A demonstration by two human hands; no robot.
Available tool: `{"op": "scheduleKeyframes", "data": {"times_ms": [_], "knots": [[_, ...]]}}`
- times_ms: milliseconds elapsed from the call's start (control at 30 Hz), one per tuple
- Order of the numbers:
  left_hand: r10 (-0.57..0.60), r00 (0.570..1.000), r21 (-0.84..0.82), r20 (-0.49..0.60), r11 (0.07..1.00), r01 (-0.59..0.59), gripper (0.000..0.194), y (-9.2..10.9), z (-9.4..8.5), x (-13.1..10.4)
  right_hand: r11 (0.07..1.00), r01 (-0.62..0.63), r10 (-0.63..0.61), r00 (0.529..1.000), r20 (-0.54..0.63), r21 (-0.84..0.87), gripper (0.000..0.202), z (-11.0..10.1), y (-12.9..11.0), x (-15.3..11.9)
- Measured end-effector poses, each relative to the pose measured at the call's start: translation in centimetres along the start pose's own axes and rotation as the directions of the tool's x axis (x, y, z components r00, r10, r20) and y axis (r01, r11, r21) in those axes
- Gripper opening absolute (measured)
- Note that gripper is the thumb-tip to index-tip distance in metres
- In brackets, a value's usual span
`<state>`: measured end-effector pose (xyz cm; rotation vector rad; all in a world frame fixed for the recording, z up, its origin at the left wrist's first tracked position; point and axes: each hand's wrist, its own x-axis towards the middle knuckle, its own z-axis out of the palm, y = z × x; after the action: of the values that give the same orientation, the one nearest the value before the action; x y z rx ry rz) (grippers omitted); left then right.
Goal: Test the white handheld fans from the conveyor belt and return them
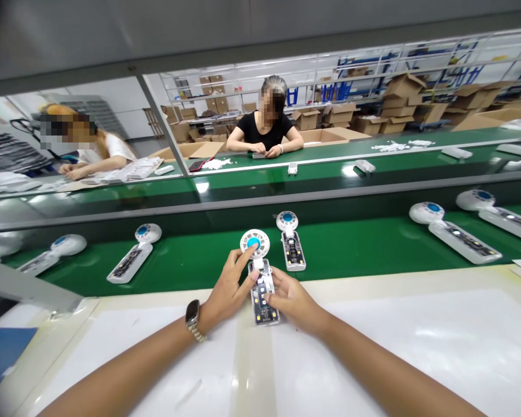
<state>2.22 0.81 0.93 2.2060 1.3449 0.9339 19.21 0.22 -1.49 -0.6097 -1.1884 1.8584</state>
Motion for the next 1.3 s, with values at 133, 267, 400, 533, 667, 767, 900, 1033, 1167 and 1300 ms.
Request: {"op": "scheduleKeyframes", "data": {"times_ms": [133, 267, 400, 533, 667, 767, 900, 1033, 1167, 1300], "knots": [[-0.002, 1.000, -0.029, -0.012, 1.000, 0.002, 0.046, 0.0, 0.0, 0.1, 1.000, -0.003, 0.003, 1.000, 0.007, -0.001, 0.050, 0.0, -0.2, 0.0], [0.010, 0.999, -0.070, -0.045, 0.997, -0.013, 0.041, -0.1, 0.2, 0.3, 1.000, -0.002, 0.002, 1.000, 0.016, -0.007, 0.050, 0.1, -0.3, 0.0], [0.006, 0.998, -0.088, -0.057, 0.996, -0.011, 0.040, -0.4, 0.3, 0.4, 1.000, 0.000, 0.000, 1.000, 0.027, 0.007, 0.051, -0.2, 0.2, 0.2], [-0.005, 0.998, -0.084, -0.056, 0.996, 0.000, 0.039, -0.5, 0.3, 0.4, 0.999, -0.013, 0.012, 0.999, 0.032, 0.031, 0.049, -0.2, 0.2, 0.3], [0.011, 0.998, -0.095, -0.069, 0.995, -0.018, 0.041, -0.4, 0.3, 0.4, 0.999, 0.020, -0.019, 1.000, -0.017, 0.042, 0.051, 0.5, -0.2, 0.1], [0.004, 0.998, -0.162, -0.055, 0.987, -0.013, 0.046, -0.6, 0.5, 0.5, 0.990, 0.139, -0.142, 0.968, -0.206, -0.030, 0.060, 0.9, -0.3, -0.1], [-0.043, 0.998, -0.093, -0.048, 0.995, 0.038, 0.038, -1.2, 0.9, 0.5, 0.962, 0.167, -0.242, 0.889, -0.388, -0.217, 0.061, -0.3, -0.7, 0.2], [-0.068, 0.997, -0.014, -0.045, 0.998, 0.068, 0.024, -1.7, 1.1, 0.4, 0.908, 0.066, -0.261, 0.862, -0.434, -0.415, 0.075, -3.5, -2.0, 1.1], [-0.104, 0.993, -0.003, -0.054, 0.995, 0.104, 0.023, -2.0, 1.0, 0.4, 0.812, -0.088, -0.276, 0.814, -0.512, -0.577, 0.080, -6.1, -2.9, 1.5], [-0.111, 0.989, 0.005, -0.095, 0.994, 0.112, 0.022, -2.5, 1.0, 0.4, 0.745, -0.246, -0.218, 0.788, -0.575, -0.620, 0.077, -6.7, -3.0, 1.4]]}}
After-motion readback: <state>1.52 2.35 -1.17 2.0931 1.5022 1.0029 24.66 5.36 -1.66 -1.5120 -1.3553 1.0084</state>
